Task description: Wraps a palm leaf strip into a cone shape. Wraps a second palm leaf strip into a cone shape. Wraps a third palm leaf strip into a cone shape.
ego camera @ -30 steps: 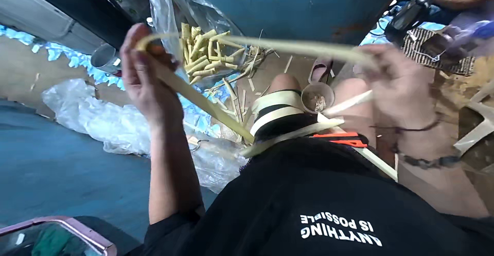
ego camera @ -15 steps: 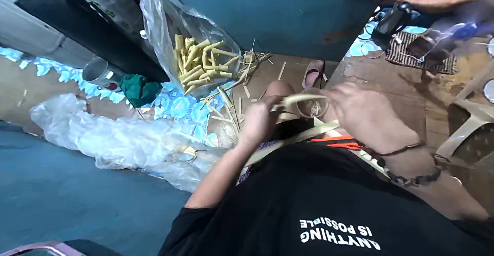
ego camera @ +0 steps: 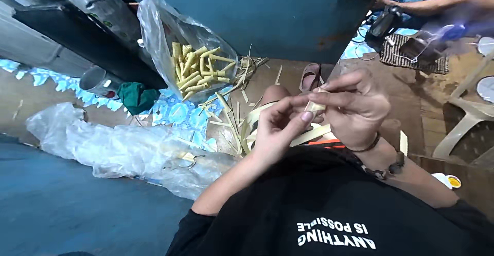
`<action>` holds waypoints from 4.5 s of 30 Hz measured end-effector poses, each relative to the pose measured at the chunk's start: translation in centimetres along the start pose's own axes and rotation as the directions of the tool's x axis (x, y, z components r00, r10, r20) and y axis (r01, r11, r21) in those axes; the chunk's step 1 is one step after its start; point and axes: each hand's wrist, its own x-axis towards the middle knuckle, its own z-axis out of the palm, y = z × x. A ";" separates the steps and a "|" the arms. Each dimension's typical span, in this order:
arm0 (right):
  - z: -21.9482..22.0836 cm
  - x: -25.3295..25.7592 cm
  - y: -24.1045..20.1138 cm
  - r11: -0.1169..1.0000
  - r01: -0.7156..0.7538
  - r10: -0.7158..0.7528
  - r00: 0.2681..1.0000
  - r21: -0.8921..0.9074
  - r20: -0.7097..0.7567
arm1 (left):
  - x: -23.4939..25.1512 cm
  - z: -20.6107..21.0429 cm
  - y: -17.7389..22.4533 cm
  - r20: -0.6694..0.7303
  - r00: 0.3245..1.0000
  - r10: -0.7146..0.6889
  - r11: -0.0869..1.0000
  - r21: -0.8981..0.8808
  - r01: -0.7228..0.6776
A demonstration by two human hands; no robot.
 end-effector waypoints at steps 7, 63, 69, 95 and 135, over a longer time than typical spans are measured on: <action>-1.0 0.4 -0.7 0.975 -0.221 0.212 0.961 0.034 0.179 | 0.3 -0.4 -0.9 -0.086 0.984 0.154 0.949 0.291 -0.123; -1.3 -2.9 3.4 0.906 0.293 -0.179 0.919 -0.306 0.350 | 1.0 -1.9 -1.7 -0.064 0.961 -0.270 0.960 0.058 0.274; -0.6 -1.9 2.1 0.954 -0.084 0.120 0.987 -0.288 0.108 | 1.1 -2.4 -2.8 -0.127 0.990 -0.059 0.943 0.317 0.097; -3.4 -3.3 2.6 0.461 -0.823 0.630 0.568 0.334 0.530 | 0.8 -3.2 -1.4 0.145 0.968 -0.204 0.803 0.591 0.081; -2.5 -3.6 -0.1 0.351 -0.890 0.787 0.449 0.292 0.422 | 1.2 -2.9 -2.2 0.113 0.984 -0.141 0.862 0.503 0.065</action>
